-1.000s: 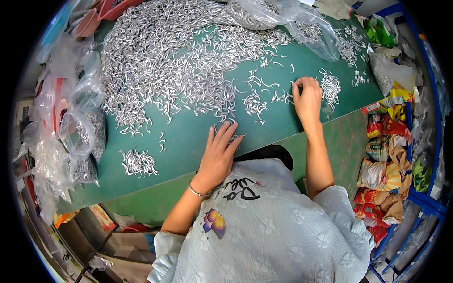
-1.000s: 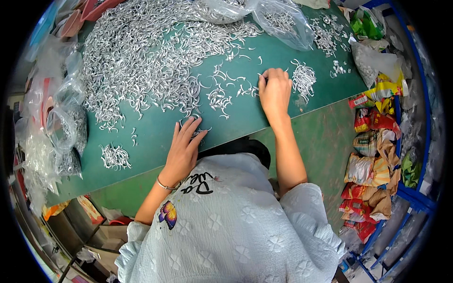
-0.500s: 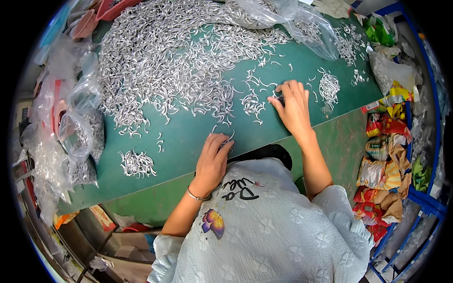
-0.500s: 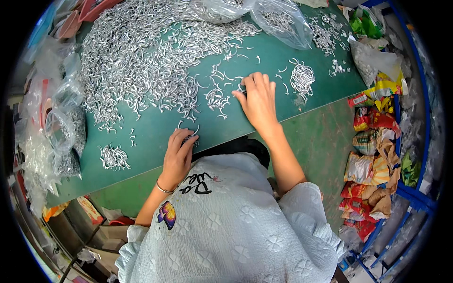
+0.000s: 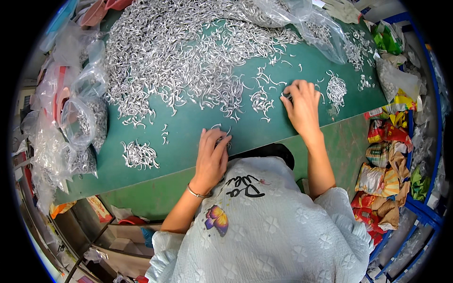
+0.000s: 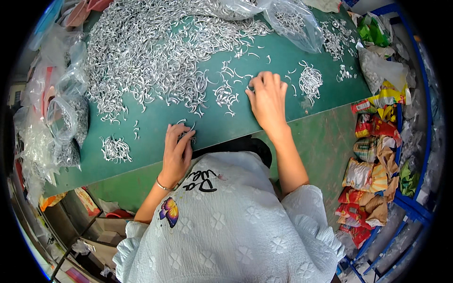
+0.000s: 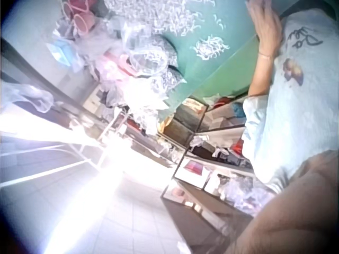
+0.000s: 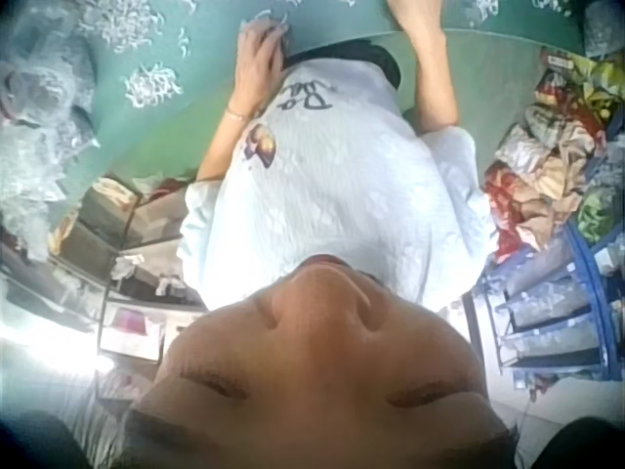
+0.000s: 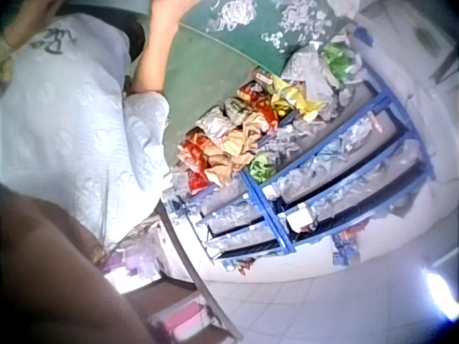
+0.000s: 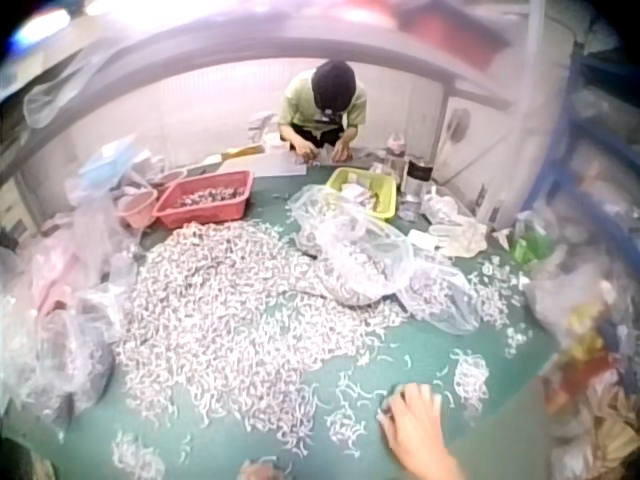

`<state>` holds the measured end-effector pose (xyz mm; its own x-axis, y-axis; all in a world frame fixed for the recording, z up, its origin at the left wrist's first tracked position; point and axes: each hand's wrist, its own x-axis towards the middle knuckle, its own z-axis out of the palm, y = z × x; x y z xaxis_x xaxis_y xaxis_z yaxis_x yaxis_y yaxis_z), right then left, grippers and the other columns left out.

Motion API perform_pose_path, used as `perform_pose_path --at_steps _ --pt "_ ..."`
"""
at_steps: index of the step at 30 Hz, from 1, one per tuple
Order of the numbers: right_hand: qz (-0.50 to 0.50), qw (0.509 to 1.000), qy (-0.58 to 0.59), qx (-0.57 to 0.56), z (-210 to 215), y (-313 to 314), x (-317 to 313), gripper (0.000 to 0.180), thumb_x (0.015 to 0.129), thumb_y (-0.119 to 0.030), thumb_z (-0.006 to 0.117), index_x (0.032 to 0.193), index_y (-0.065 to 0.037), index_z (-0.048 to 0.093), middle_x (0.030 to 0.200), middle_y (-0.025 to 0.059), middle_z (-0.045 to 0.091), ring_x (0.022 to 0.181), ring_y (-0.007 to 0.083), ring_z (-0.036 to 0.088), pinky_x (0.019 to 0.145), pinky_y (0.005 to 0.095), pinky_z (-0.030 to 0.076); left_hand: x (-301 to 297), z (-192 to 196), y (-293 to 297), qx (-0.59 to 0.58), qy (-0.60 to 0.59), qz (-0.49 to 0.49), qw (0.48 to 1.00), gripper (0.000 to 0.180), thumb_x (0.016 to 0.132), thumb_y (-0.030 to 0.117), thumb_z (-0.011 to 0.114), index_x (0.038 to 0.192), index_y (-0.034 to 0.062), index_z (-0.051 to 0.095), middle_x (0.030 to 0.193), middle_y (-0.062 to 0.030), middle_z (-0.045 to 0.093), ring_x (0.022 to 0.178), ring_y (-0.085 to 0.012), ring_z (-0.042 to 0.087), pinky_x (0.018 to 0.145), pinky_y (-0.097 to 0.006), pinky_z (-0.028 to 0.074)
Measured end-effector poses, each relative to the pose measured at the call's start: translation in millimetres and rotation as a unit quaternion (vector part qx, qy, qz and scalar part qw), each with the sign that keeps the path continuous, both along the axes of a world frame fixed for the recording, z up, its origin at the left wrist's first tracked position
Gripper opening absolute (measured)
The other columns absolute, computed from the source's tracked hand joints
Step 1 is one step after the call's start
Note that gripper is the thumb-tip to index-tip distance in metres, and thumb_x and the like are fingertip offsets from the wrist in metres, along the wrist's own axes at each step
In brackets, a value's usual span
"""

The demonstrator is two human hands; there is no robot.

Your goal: The person sorts small silver metal hooks on a green workbench by hand, picking them from a large central pile and placing them into separate groups or plastic containers.

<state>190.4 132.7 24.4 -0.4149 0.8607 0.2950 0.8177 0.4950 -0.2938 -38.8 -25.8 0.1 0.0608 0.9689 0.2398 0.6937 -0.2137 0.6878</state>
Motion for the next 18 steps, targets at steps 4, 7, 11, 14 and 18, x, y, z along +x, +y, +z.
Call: perform_pose_path --at_steps 4,7,11,14,18 --pt "-0.021 1.0 0.004 -0.008 -5.6 4.6 -0.6 0.016 0.079 -0.006 0.07 0.091 -0.005 0.06 0.098 0.008 0.054 0.094 0.0279 0.049 0.08 0.0395 0.034 6.2 10.7 7.4 -0.001 0.019 -0.01 1.0 0.032 0.08 -0.002 0.064 0.112 0.0037 0.063 0.126 -0.0134 0.053 0.125 -0.0375 0.045 0.11 -0.059 0.027" --pt "-0.017 0.996 0.082 -0.029 3.4 6.1 -0.1 0.013 0.079 -0.007 0.07 0.088 -0.004 0.062 0.096 0.0075 0.055 0.092 0.0276 0.049 0.079 0.0384 0.035 3.4 6.1 9.6 -0.007 0.051 -0.022 0.998 0.032 0.082 0.0 0.064 0.113 0.005 0.063 0.13 -0.0117 0.052 0.128 -0.0372 0.044 0.11 -0.059 0.027" --pt "-0.027 0.995 0.09 -0.04 3.9 3.3 4.7 0.009 0.08 -0.006 0.069 0.086 -0.004 0.064 0.095 0.0076 0.058 0.091 0.0279 0.052 0.078 0.0391 0.037 1.0 -1.2 9.9 -0.007 0.04 -0.02 0.999 0.032 0.082 -0.002 0.063 0.113 0.0039 0.062 0.126 -0.0108 0.055 0.127 -0.0361 0.045 0.11 -0.057 0.028" --pt "-0.061 0.987 0.138 -0.047 7.8 4.8 5.0 0.007 0.081 -0.005 0.068 0.087 -0.003 0.065 0.088 0.0087 0.062 0.085 0.0283 0.056 0.076 0.0384 0.041 -0.1 -2.4 9.4 0.001 0.017 0.0 1.0 0.032 0.082 -0.005 0.062 0.113 0.0012 0.062 0.121 -0.0116 0.057 0.123 -0.0354 0.049 0.11 -0.056 0.03" --pt "-0.049 0.989 0.139 0.009 11.7 22.9 -6.0 0.007 0.079 -0.008 0.07 0.083 -0.004 0.066 0.08 0.009 0.063 0.08 0.0281 0.057 0.074 0.0392 0.041 -1.0 -7.3 9.1 0.023 0.008 0.012 1.0 0.031 0.081 -0.003 0.063 0.112 -0.001 0.06 0.117 -0.0124 0.056 0.118 -0.0337 0.052 0.108 -0.054 0.034"
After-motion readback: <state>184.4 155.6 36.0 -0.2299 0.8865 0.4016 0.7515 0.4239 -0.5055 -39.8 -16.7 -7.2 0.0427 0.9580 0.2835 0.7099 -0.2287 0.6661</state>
